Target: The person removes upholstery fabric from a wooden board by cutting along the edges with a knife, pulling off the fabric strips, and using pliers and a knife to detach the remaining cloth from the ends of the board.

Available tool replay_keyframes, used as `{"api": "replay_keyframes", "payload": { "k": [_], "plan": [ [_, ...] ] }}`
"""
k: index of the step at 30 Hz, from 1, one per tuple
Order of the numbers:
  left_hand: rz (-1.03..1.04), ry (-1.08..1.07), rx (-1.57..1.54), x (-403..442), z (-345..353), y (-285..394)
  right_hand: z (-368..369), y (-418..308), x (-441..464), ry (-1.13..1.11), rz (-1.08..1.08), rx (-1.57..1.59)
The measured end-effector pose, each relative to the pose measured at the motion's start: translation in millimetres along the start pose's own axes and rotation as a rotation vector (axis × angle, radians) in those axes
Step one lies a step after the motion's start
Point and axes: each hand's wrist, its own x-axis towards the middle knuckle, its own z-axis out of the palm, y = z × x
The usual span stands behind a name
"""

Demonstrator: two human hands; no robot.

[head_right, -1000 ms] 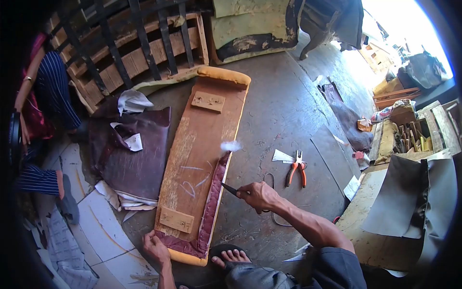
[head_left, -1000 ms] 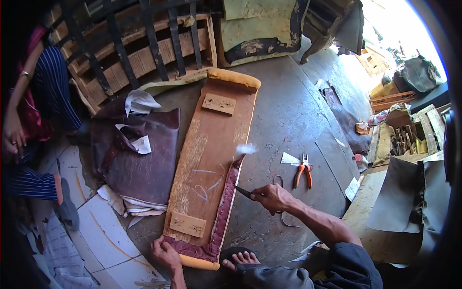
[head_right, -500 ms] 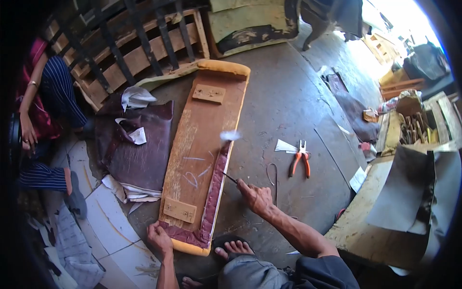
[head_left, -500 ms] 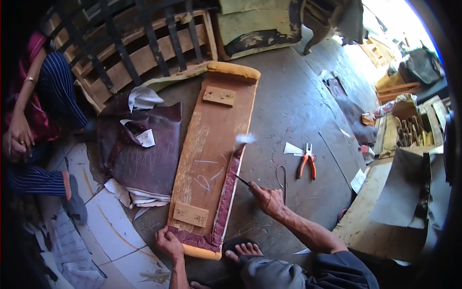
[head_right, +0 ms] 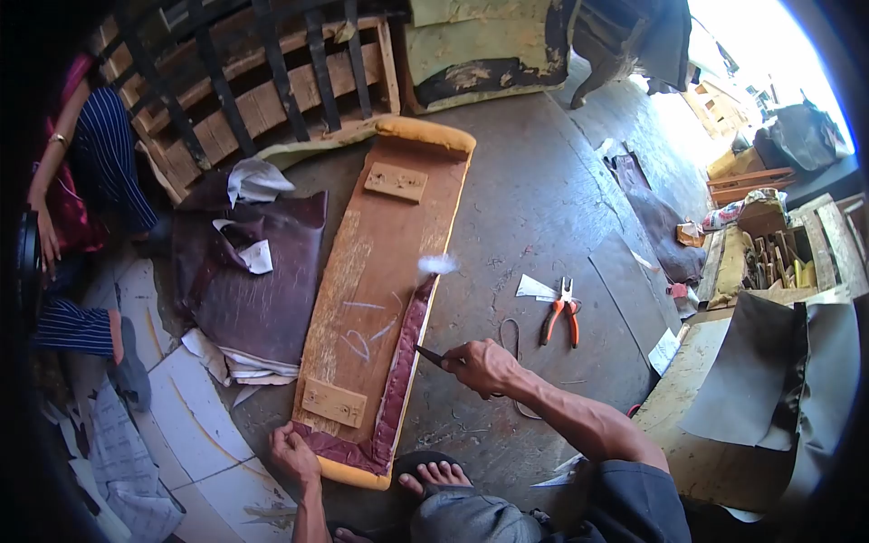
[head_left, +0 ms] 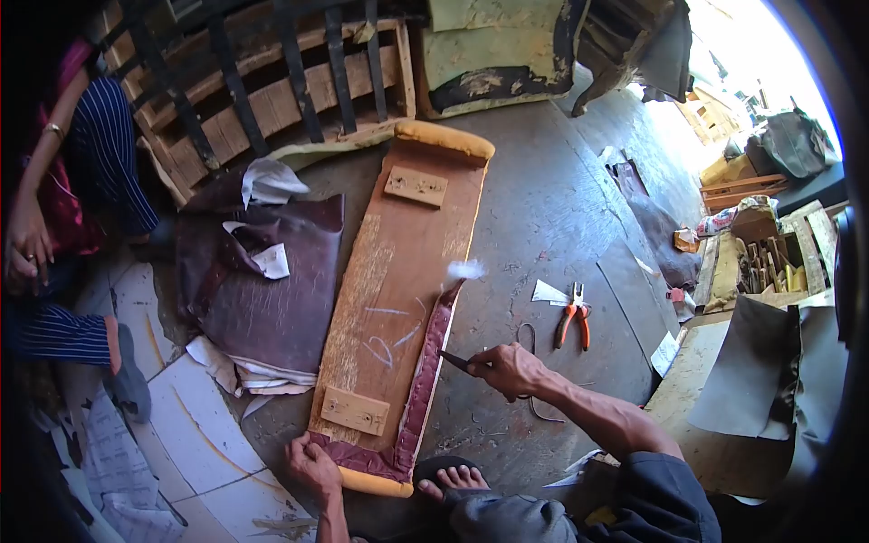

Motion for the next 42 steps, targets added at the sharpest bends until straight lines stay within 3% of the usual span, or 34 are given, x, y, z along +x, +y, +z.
{"api": "replay_keyframes", "payload": {
  "k": [2, 3, 5, 6, 9, 10, 11, 13, 18, 20, 23, 25, 27, 28, 31, 35, 38, 42],
  "plan": [
    [-0.022, -0.029, 0.022, -1.6, -5.2, 10.9, 24.3, 24.5, 14.1, 0.251, -0.244, -0.186],
    [-0.023, -0.038, 0.027, -1.2, -7.8, 16.3, 39.7, 32.7, 16.4, 0.24, -0.253, -0.189],
    [-0.006, -0.023, 0.039, -2.1, -2.5, 2.8, 75.8, 54.3, 16.6, 0.502, -0.349, -0.368],
    [0.007, -0.019, 0.015, -2.4, -0.6, -2.5, 89.8, 74.5, 28.0, 0.655, -0.525, -0.328],
    [0.055, 0.0, 0.031, 2.0, -0.9, -4.7, 105.7, 65.9, 23.6, 0.74, -0.455, -0.228],
    [0.043, -0.016, 0.013, 2.7, -6.6, 8.4, 100.7, 58.9, 17.1, 0.608, -0.365, -0.149],
    [0.057, -0.011, -0.002, 5.1, -3.6, 8.9, 87.2, 50.5, 9.8, 0.63, -0.366, -0.154],
    [0.002, -0.013, 0.021, 3.3, -3.8, 5.2, 63.1, 31.7, -12.7, 0.376, -0.224, -0.134],
    [-0.02, -0.013, -0.002, 1.1, -11.7, 27.2, 33.2, 18.2, -15.4, 0.292, -0.193, -0.154],
    [-0.027, -0.014, 0.009, 2.2, -13.8, 33.2, 4.3, -12.8, -23.8, -0.02, 0.047, 0.028],
    [-0.068, -0.048, 0.001, 3.4, -12.4, 33.7, -5.4, -6.3, -7.0, -0.075, 0.029, 0.019],
    [0.028, -0.074, -0.002, 2.6, -13.6, 24.5, -7.3, -8.6, -4.0, -0.142, 0.083, 0.069],
    [0.034, -0.08, 0.002, 3.6, -15.4, 24.8, 6.3, 0.6, 2.2, 0.034, -0.077, -0.036],
    [0.052, -0.091, -0.004, 3.5, -16.2, 27.0, 24.4, 8.7, 0.1, 0.253, -0.25, -0.238],
    [0.108, -0.04, 0.002, 3.9, -10.2, 15.4, 62.1, 45.2, 1.4, 0.464, -0.353, -0.222],
    [0.129, -0.014, -0.006, 6.6, -4.8, -3.1, 87.6, 17.0, 7.8, 0.497, -0.318, 0.039],
    [0.174, -0.019, 0.003, 11.5, -5.1, 14.6, 60.3, 4.8, 2.3, 0.402, -0.3, -0.072],
    [0.063, -0.031, -0.027, 7.5, -10.1, 11.2, 48.5, 18.7, -14.2, 0.342, -0.185, -0.051]
  ]
}}
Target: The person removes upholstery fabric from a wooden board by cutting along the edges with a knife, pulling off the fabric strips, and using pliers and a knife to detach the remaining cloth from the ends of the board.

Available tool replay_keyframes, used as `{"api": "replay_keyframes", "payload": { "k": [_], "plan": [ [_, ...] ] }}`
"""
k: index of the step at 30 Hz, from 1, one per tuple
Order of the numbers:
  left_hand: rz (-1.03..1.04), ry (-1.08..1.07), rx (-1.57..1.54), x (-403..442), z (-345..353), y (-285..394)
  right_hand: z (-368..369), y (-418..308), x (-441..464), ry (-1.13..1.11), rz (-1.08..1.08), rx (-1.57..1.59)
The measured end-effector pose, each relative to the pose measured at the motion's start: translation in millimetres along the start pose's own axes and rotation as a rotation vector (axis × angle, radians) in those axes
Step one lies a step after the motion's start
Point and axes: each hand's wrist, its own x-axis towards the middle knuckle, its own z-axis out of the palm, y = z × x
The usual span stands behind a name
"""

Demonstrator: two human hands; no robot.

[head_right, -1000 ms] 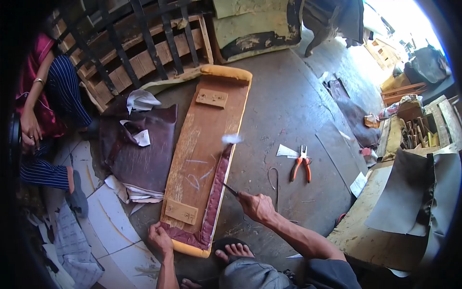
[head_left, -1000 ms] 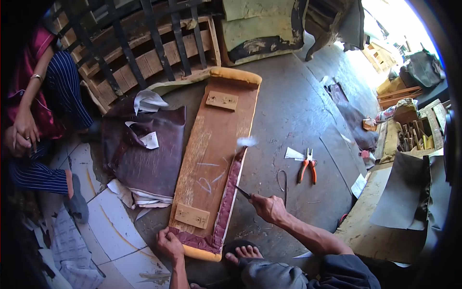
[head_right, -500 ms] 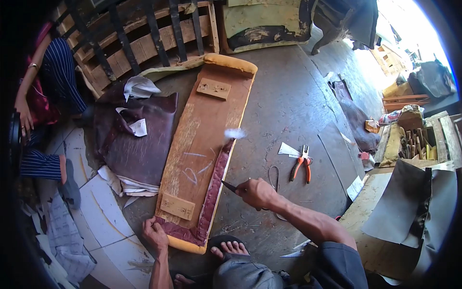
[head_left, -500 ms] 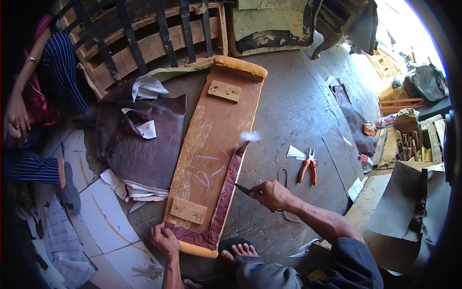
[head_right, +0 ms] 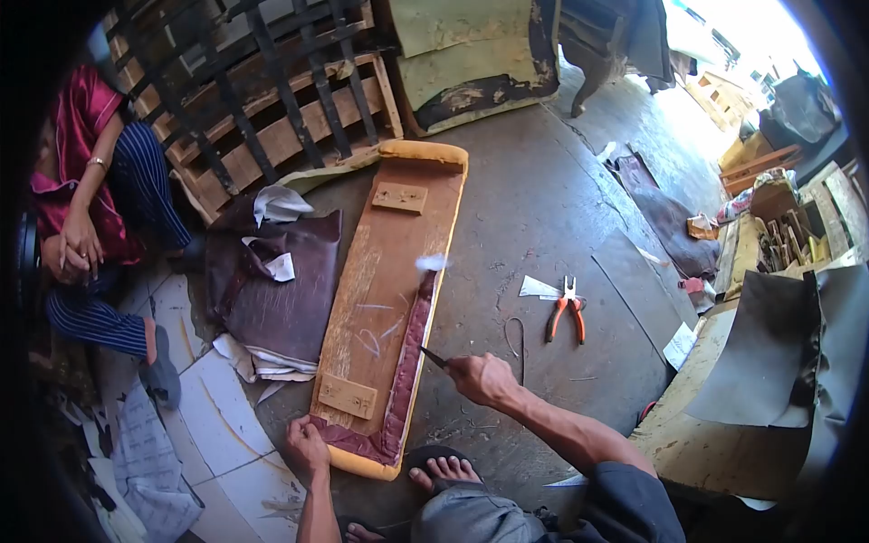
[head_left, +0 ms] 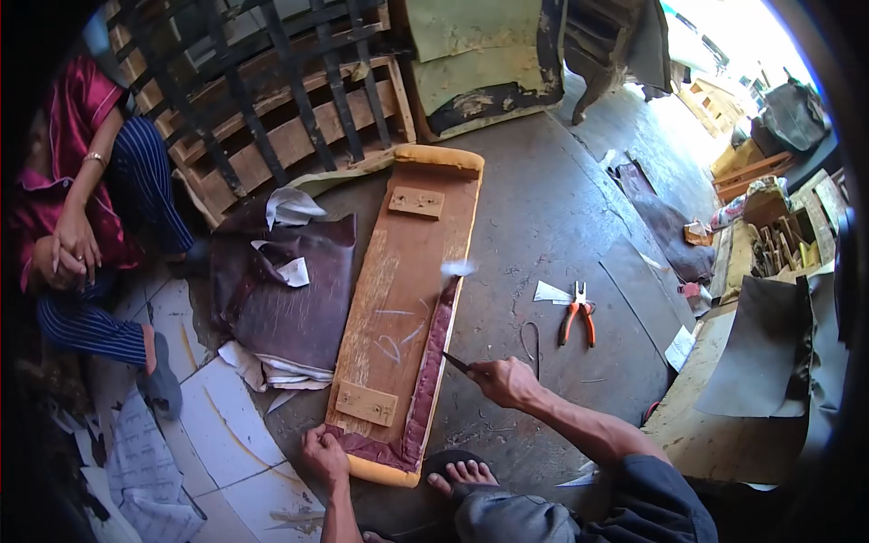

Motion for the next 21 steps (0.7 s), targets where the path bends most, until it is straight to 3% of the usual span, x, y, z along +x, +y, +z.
{"api": "replay_keyframes", "payload": {
  "k": [21],
  "plan": [
    [-0.048, -0.03, -0.027, -2.0, 0.4, -6.5, -22.1, -1.2, 12.1, -0.245, 0.121, 0.048]
  ]
}}
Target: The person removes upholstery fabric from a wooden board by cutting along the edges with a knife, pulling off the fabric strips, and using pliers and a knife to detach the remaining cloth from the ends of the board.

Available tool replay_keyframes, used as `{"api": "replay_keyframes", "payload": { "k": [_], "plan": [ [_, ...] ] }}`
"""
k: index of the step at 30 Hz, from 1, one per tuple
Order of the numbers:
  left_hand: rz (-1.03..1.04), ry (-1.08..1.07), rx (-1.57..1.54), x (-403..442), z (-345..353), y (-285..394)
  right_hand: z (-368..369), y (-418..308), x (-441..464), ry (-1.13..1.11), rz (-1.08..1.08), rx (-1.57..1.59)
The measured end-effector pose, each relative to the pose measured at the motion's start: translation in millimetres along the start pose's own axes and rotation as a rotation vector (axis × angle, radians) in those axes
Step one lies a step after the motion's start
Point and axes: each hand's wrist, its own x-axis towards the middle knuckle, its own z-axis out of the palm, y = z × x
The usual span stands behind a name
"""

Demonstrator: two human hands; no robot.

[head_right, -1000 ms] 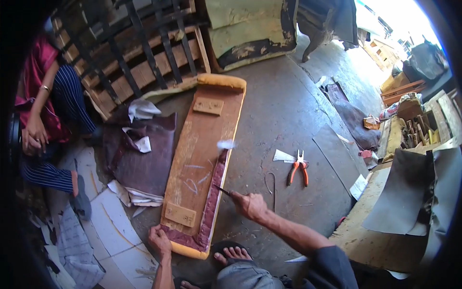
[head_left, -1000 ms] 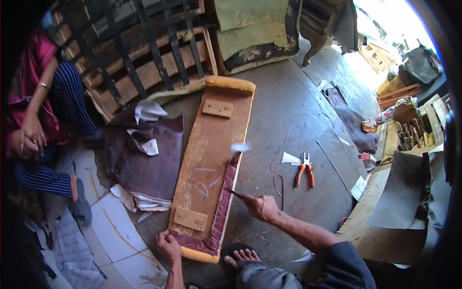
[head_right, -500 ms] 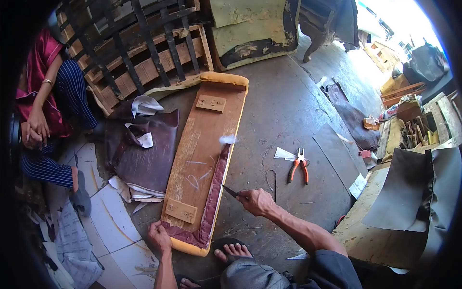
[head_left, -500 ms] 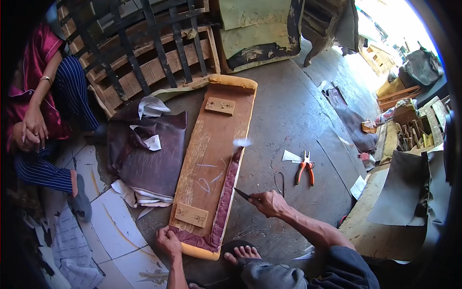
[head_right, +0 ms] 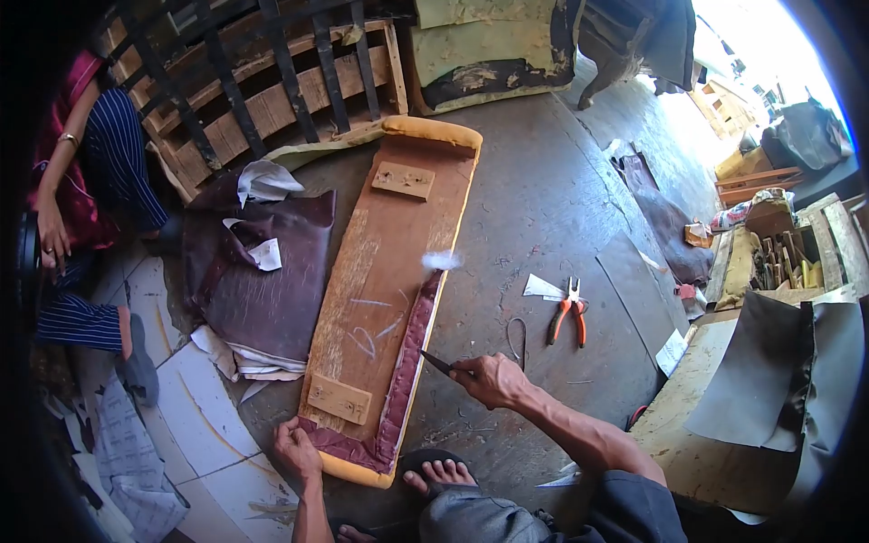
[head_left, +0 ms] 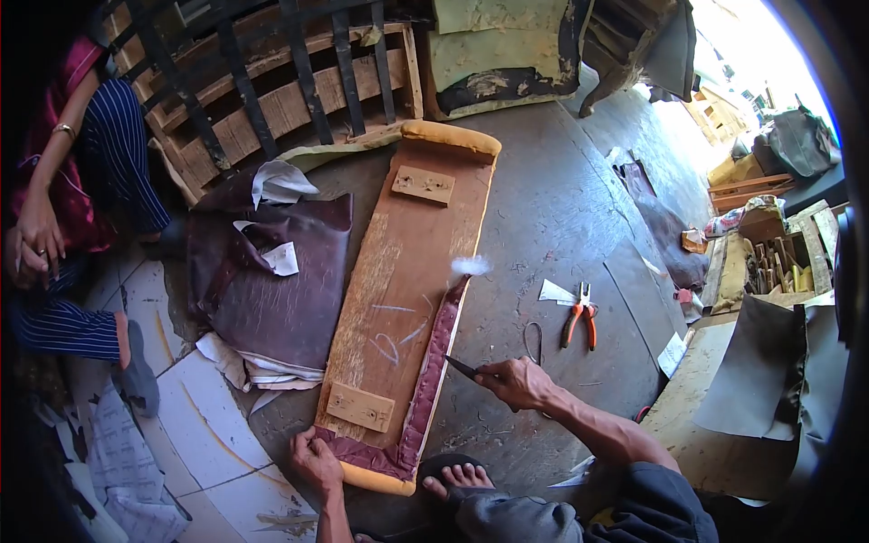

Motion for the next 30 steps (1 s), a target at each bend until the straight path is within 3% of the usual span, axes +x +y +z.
{"api": "replay_keyframes", "payload": {
  "k": [13, 16, 18, 20, 22, 24, 26, 29, 30],
  "plan": [
    [-0.011, -0.01, -0.012, 1.8, -1.4, 8.8, -7.1, 1.0, 0.8, -0.01, -0.063, 0.018],
    [0.025, -0.018, -0.059, 1.8, -0.6, 5.8, -23.5, -0.4, 13.7, -0.149, 0.003, 0.058],
    [0.09, -0.069, 0.03, 2.2, -8.1, 11.6, -22.4, 15.9, 30.1, -0.326, 0.082, 0.289],
    [0.068, -0.048, -0.012, 1.9, -4.6, 8.9, -13.7, 25.5, 40.6, -0.328, 0.052, 0.278],
    [0.116, -0.064, 0.04, 1.5, -8.8, 15.4, -6.7, 16.4, 36.0, 0.14, -0.443, -0.093],
    [0.139, -0.058, 0.05, 1.6, -9.8, 17.1, -3.9, -2.2, 7.2, 0.109, -0.208, -0.461],
    [0.173, -0.049, 0.036, -0.1, -5.8, 16.6, 31.4, 46.0, 17.6, 0.357, -0.419, -0.451],
    [0.147, -0.042, 0.008, 1.5, -4.6, 5.9, 36.2, 54.5, 22.7, 0.424, -0.495, -0.383],
    [0.181, -0.035, 0.051, 1.0, -8.9, 10.6, 34.4, 49.2, 25.1, 0.327, -0.431, -0.38]
  ]
}}
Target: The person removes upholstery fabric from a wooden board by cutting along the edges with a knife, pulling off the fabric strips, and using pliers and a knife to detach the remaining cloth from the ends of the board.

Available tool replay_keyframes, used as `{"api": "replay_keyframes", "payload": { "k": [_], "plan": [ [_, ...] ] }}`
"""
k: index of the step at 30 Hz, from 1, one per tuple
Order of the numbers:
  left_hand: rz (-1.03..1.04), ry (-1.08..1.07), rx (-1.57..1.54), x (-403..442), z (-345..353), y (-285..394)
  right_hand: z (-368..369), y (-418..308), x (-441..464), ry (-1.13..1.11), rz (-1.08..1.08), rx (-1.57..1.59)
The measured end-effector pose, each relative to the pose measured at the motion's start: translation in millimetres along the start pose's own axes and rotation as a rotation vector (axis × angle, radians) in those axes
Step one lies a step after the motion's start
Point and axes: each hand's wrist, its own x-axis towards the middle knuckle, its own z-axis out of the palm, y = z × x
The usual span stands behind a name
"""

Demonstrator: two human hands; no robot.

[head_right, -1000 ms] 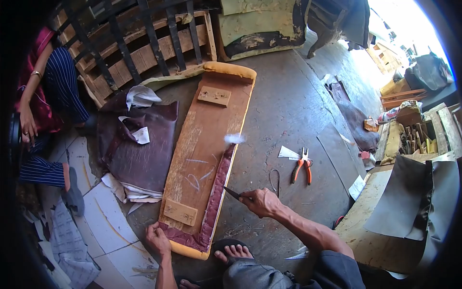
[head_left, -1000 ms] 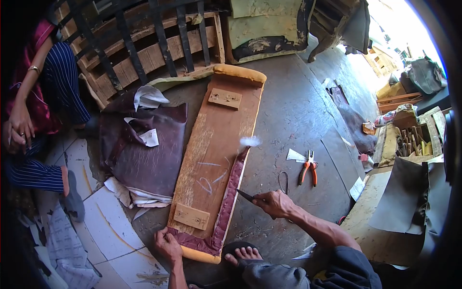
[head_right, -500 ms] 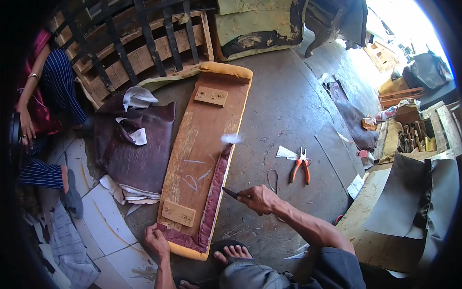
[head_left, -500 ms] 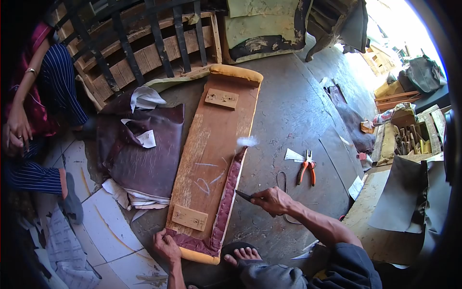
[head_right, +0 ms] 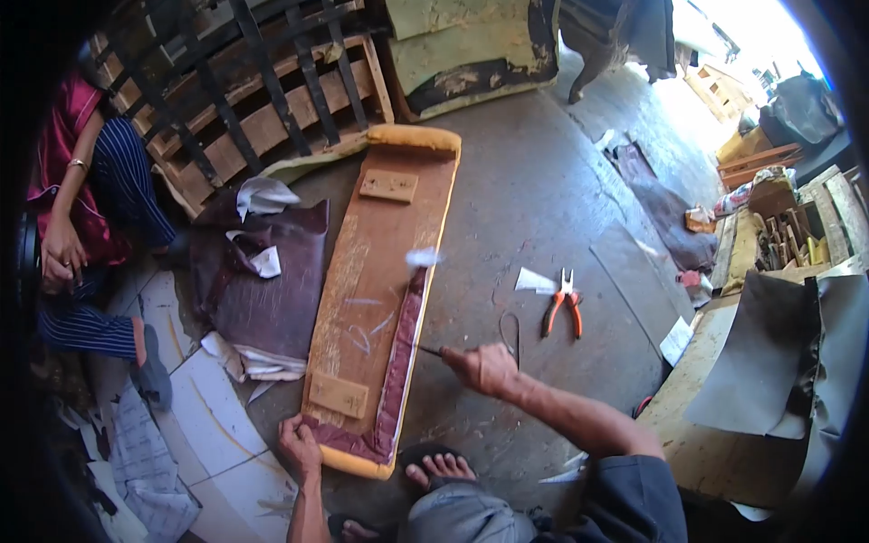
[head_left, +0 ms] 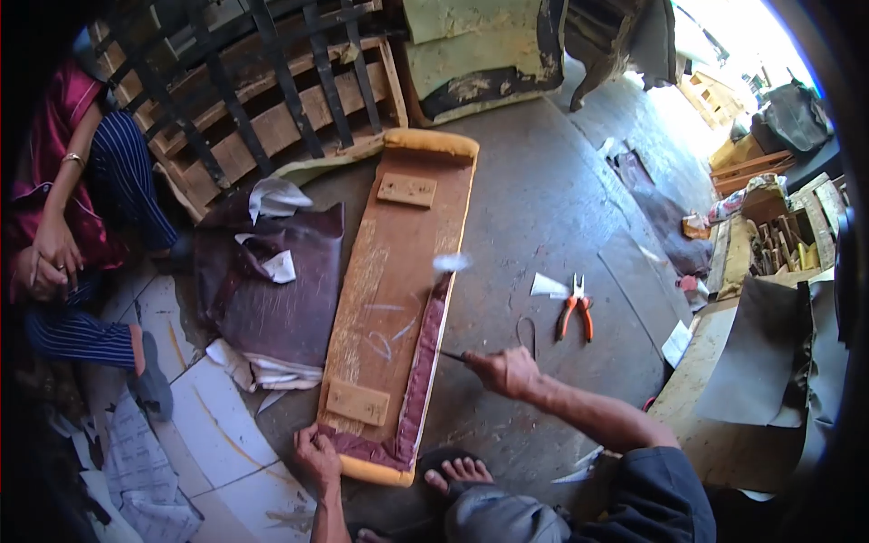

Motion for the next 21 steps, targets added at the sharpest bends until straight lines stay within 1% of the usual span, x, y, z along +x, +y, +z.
{"api": "replay_keyframes", "payload": {
  "k": [1, 2, 3, 5, 6, 8, 9, 10, 11, 12, 13, 14, 15, 16, 17, 18, 20, 21],
  "plan": [
    [-0.015, -0.006, 0.003, -4.3, -3.9, -8.8, -11.3, -8.7, 3.8, -0.204, 0.159, 0.292],
    [-0.024, 0.01, -0.021, 0.5, 6.5, -11.6, -29.9, -8.4, 14.9, -0.39, 0.306, 0.555],
    [-0.027, 0.022, -0.035, 2.4, 13.2, -8.1, -32.8, -3.3, 18.3, -0.385, 0.3, 0.538],
    [-0.067, 0.043, -0.038, -1.9, 10.2, -9.2, -16.7, 0.2, 16.5, -0.102, -0.047, -0.11],
    [-0.073, 0.053, -0.038, -1.1, 8.2, -7.7, -5.6, -0.5, 13.2, -0.103, -0.058, -0.113],
    [-0.089, 0.069, -0.038, -1.1, 9.5, -1.5, 21.9, -1.2, -3.1, 0.246, -0.126, -0.172],
    [-0.103, 0.078, -0.045, -1.0, 14.2, -1.9, 22.6, -6.8, -1.5, 0.281, -0.129, -0.146],
    [-0.058, 0.082, -0.023, -1.8, 15.8, -7.5, 22.6, -8.7, -3.7, 0.27, -0.133, -0.146],
    [-0.002, 0.077, 0.01, -2.9, 12.5, -14.8, 25.0, -13.9, -9.6, 0.169, -0.011, -0.053],
    [0.005, 0.071, 0.018, -3.4, 11.8, -20.8, 12.1, -26.0, -9.0, 0.077, 0.109, 0.036],
    [-0.014, 0.066, 0.015, -3.0, 13.5, -24.0, -10.6, -37.7, -5.6, -0.115, 0.26, 0.092],
    [-0.033, 0.064, 0.007, -1.5, 16.4, -26.5, -11.4, -35.8, -8.2, -0.107, 0.264, 0.091],
    [-0.057, 0.065, -0.023, 0.9, 10.8, -10.3, -12.6, -32.5, -12.5, -0.089, 0.241, 0.199],
    [-0.053, 0.066, -0.028, 2.7, 10.4, -8.1, -14.1, -29.7, -15.0, -0.072, 0.215, 0.306],
    [-0.063, 0.067, -0.039, 3.0, 11.2, -7.5, -15.3, -27.2, -16.3, -0.125, 0.221, 0.337],
    [-0.077, 0.065, -0.047, 1.5, 10.6, -8.1, -21.0, -30.6, -15.3, -0.128, 0.223, 0.336],
    [-0.078, 0.046, -0.048, 1.4, 7.1, -4.9, -38.3, -41.1, -11.8, -0.355, 0.384, 0.555],
    [-0.07, 0.033, -0.051, 1.4, 6.0, -4.6, -42.2, -44.4, -10.5, -0.363, 0.387, 0.556]
  ]
}}
